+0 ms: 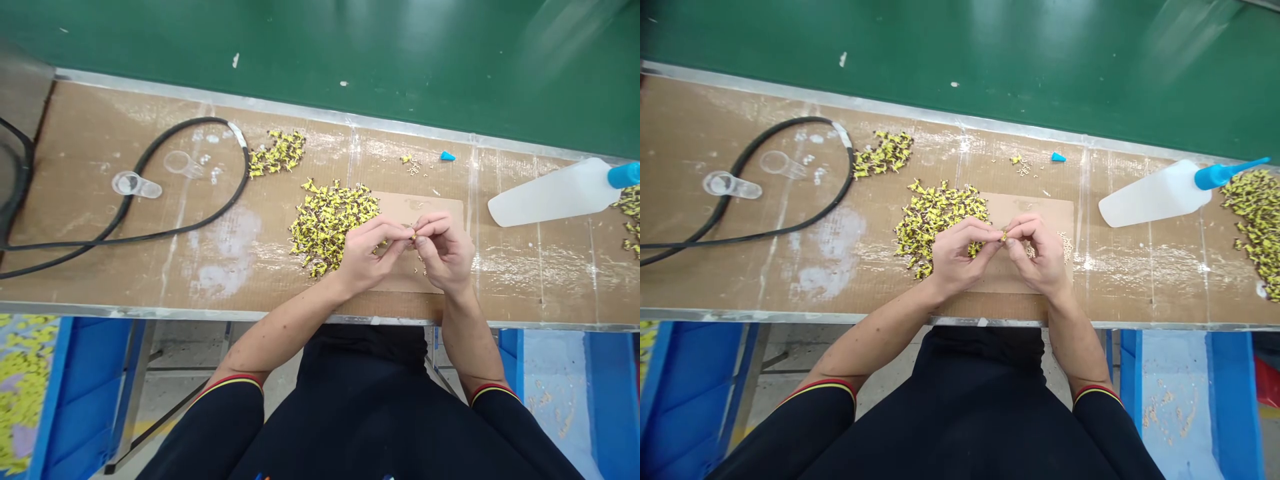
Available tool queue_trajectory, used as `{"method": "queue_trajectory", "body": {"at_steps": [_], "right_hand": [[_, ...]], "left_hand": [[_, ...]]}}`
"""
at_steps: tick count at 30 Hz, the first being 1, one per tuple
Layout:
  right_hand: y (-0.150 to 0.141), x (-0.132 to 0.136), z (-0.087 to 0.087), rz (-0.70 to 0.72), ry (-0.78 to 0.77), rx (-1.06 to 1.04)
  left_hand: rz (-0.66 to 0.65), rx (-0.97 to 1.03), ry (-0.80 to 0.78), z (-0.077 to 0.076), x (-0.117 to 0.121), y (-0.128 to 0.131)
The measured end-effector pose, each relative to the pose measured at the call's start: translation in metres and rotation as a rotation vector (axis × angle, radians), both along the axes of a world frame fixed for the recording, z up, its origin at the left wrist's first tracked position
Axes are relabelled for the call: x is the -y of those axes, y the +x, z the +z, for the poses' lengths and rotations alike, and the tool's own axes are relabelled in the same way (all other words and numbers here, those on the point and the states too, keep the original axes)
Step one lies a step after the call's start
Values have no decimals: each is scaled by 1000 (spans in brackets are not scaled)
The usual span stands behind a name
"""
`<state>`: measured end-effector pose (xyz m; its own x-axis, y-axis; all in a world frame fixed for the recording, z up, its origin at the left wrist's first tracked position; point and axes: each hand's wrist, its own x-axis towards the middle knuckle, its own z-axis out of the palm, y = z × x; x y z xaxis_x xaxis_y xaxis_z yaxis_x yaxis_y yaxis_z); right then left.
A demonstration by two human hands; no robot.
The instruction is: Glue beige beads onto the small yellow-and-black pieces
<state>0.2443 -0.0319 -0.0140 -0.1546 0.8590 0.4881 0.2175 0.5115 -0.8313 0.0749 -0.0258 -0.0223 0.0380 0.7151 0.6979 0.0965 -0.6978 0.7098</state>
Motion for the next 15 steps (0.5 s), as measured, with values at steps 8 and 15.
{"method": "queue_trajectory", "body": {"at_steps": [8,15], "right_hand": [[-1,0,3,-15,10,20],[-2,1,1,-29,-5,16]], "left_hand": [[-55,38,-95,1,-1,2],[35,-102,20,2,2,0]]}}
